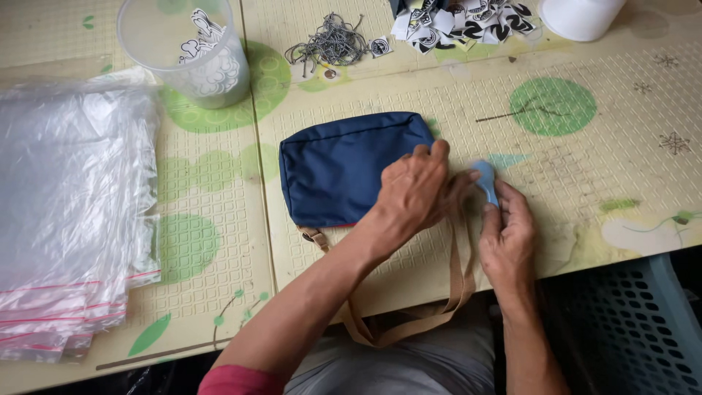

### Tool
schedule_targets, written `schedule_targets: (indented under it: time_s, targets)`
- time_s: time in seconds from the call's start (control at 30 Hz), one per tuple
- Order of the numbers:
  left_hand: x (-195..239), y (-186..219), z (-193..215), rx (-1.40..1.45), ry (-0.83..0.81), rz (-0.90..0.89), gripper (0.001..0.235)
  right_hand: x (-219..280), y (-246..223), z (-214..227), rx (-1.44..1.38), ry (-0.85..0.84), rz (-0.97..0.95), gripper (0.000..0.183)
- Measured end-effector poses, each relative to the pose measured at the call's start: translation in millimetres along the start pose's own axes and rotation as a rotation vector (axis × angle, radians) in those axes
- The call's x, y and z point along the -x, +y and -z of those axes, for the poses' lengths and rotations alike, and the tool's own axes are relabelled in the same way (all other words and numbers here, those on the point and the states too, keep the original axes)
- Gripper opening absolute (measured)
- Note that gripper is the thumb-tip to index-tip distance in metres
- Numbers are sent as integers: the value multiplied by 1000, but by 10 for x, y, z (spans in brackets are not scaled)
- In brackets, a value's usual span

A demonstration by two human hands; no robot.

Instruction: The person scrubs a blue and red shoulder bag with a light blue brush, focusing on the exterior fabric, zipper, and strap attachment points. They then attach a small metal chain to the bag's zipper pull.

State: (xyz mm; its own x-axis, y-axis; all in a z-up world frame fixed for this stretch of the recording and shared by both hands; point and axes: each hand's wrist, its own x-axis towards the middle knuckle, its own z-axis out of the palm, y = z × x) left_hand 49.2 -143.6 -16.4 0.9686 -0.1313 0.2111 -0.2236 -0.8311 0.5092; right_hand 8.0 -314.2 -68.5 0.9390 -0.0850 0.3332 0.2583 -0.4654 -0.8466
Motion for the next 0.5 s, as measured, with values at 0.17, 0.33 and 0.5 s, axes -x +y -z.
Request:
schedule_targets:
  time_s: [0.17,0.33,0.5]
  targets:
    - [-258,-19,-677,-222,59,98,26,18,-15,34,-61,24,-75,36]
    - [-90,200,196,41,-85,-1,39,-24,-125,69,-114,18,-103,33]
    - [327,565,1269,587,80,-111,29,-23,186,154,-244,-10,-334,24]
